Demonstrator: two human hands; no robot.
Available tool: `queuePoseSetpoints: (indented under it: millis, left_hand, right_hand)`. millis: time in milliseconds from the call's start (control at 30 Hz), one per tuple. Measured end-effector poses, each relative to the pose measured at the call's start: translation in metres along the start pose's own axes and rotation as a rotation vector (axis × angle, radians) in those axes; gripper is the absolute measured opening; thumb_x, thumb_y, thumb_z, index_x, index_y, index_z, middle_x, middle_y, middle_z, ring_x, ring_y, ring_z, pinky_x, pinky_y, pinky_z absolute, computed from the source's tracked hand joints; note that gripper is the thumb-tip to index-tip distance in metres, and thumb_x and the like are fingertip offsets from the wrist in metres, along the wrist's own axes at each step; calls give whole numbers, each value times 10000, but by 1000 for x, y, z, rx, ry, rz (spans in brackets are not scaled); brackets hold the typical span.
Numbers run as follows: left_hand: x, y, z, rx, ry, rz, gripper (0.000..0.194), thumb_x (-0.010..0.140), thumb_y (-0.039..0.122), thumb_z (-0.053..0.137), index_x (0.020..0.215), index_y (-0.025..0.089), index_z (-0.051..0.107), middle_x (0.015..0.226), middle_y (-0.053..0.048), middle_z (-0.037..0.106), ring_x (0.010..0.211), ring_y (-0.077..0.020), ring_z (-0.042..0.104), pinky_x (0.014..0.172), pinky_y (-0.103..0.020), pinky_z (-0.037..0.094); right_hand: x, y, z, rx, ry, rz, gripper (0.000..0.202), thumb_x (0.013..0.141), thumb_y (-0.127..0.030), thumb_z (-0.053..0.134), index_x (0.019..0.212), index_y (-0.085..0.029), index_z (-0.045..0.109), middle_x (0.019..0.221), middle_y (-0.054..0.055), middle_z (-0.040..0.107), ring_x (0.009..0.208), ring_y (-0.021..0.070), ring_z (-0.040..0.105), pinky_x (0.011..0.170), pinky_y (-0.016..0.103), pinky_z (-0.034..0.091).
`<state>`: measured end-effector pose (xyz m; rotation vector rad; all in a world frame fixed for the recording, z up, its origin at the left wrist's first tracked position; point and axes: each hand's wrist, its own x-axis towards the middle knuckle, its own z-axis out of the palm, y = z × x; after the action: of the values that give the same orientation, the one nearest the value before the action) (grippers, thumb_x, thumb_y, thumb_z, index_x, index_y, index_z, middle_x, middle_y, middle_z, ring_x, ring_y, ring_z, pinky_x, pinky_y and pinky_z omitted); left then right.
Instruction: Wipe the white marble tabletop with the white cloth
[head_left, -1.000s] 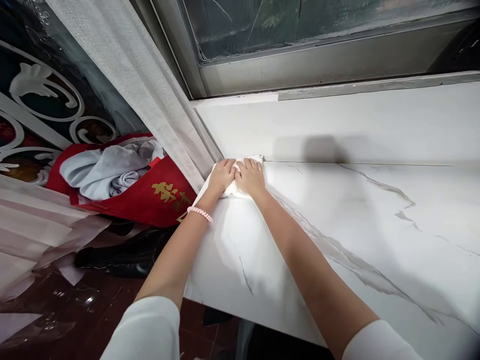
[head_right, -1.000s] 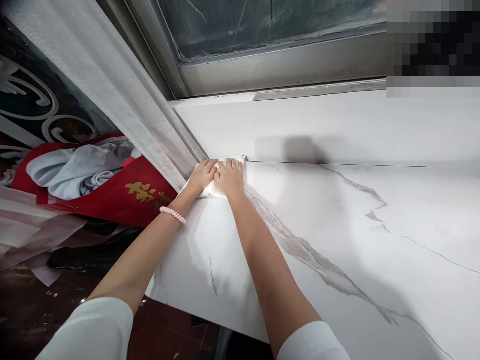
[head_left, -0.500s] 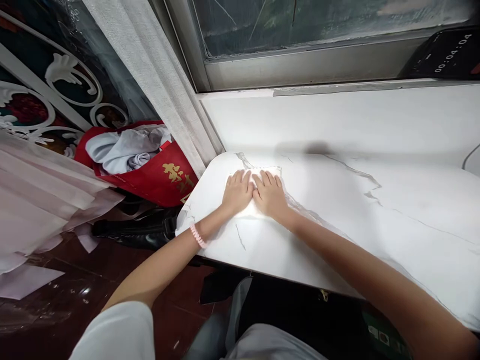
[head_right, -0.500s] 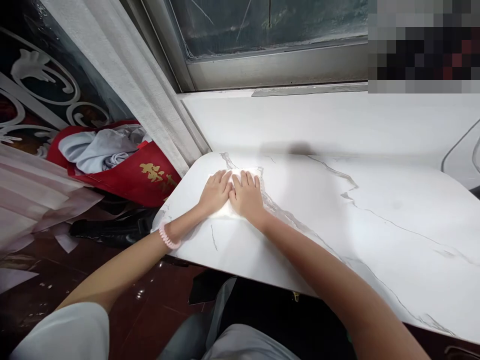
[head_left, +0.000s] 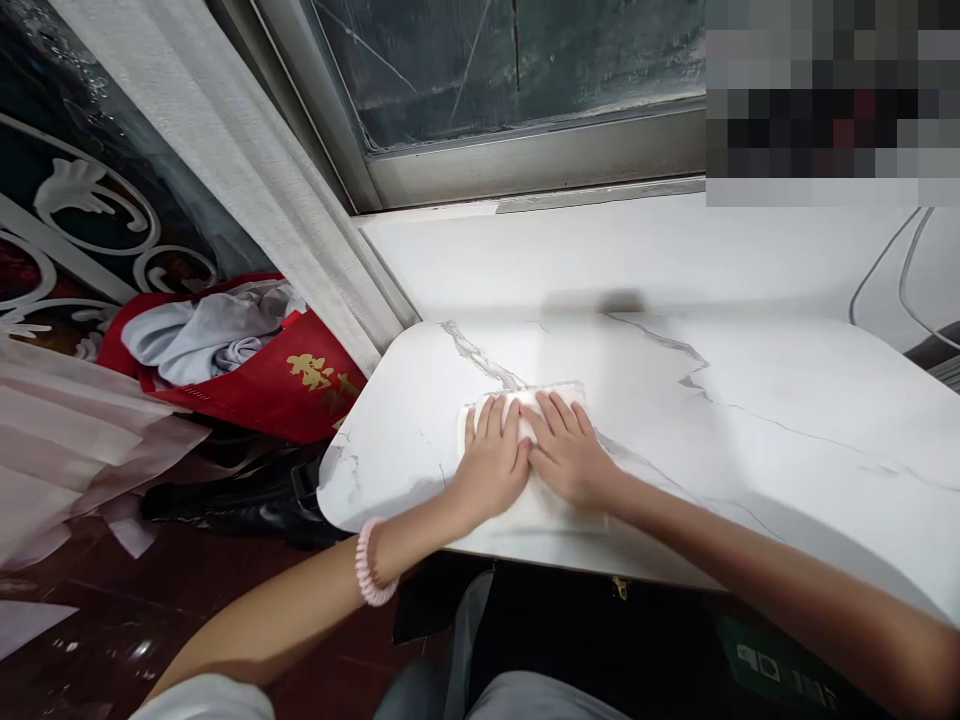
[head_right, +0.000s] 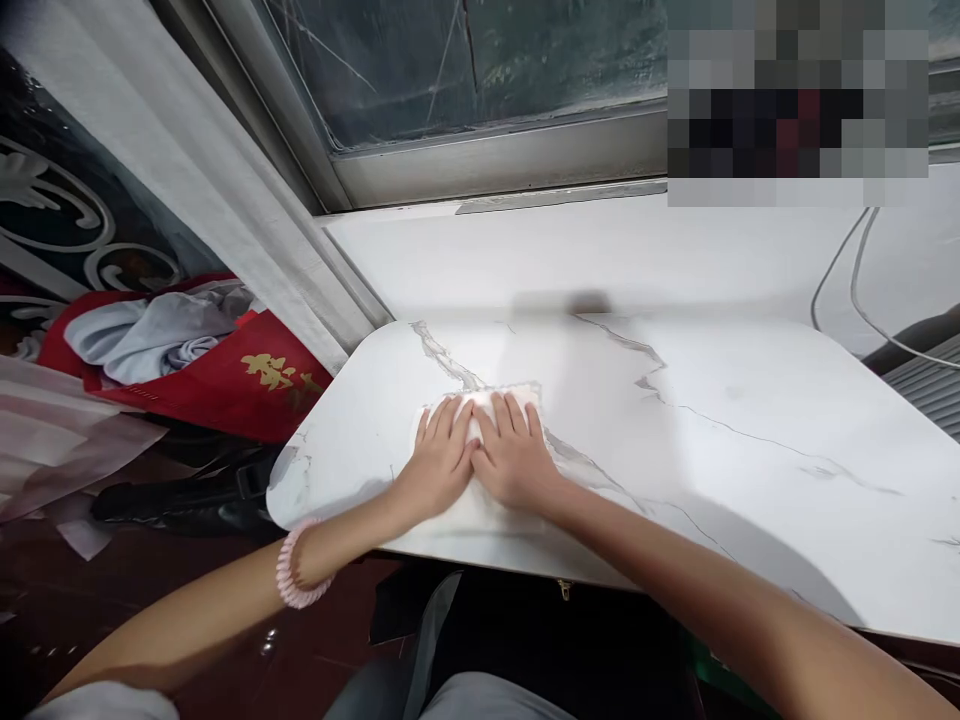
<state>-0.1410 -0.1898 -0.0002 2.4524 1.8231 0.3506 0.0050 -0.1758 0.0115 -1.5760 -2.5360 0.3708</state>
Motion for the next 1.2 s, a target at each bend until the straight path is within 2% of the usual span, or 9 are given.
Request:
queuePoseSetpoints:
  millis: [100,233,333,433,533,700,867,1000,1200]
  left_hand:
    - [54,-16,4,14,20,-35,499,969,253,328,1437,79,351,1502,-193,378,1422,-321,288,1164,-544,195]
    - [134,-37,8,-17,82,-56,444,953,221,361,1383,140,433,1435,-145,468,1352,-260,394,1149,-475,256]
    - [181,-41,12,-35,121,-56,414,954,206,359,1349,160,474,1389,-121,513,1307,-231,438,1134,-423,287]
    - [208,-38,17,-30,163,-59,388,956,207,367,1318,168,502,1353,-114,543,1273,-231,466,1109,-410,320]
    - [216,-33,21,-20,187,-69,376,961,206,362,1302,166,515,1340,-116,555,1270,-238,468,1104,-428,323]
    - [207,-27,22,-10,173,-89,409,975,221,342,1357,150,468,1424,-131,495,1351,-241,398,1141,-452,277]
    - [176,-5,21,-15,140,-89,439,986,244,331,1397,133,437,1473,-141,445,1390,-258,355,1160,-478,244]
    - [131,24,21,-28,115,-38,463,986,263,330,1416,115,420,1495,-153,416,1414,-279,319,1172,-490,220]
    - [40,68,19,-133,0,146,525,984,335,329,1449,93,360,1546,-186,319,1465,-311,189,1191,-553,136]
  right_hand:
    - [54,16,-9,58,-13,82,549,954,-293,278,1491,-203,348,1601,71,239,1471,249,177,1173,509,173]
    - [119,42,-10,70,257,72,505,942,-229,269,1410,-192,458,1524,81,399,1419,243,289,1160,477,185]
    - [154,65,-10,61,388,89,469,933,-203,293,1337,-186,530,1440,102,501,1362,255,366,1132,471,227]
    - [173,84,-13,63,437,88,427,930,-199,324,1276,-204,575,1381,90,558,1311,246,426,1104,441,274]
    - [179,94,-16,59,444,82,407,935,-207,337,1250,-213,594,1351,72,585,1268,232,469,1086,407,299]
    - [168,93,-17,35,426,93,444,945,-208,313,1314,-199,560,1411,72,537,1319,222,423,1103,401,280]
    - [130,87,-16,-15,358,117,476,960,-231,280,1368,-177,519,1465,98,480,1359,240,386,1115,429,273]
    - [72,80,-12,-111,352,118,496,967,-236,261,1405,-163,481,1496,119,439,1381,260,365,1108,461,288]
    - [-43,68,1,-170,294,109,549,929,-256,278,1449,-163,429,1520,138,396,1417,276,312,1128,508,274]
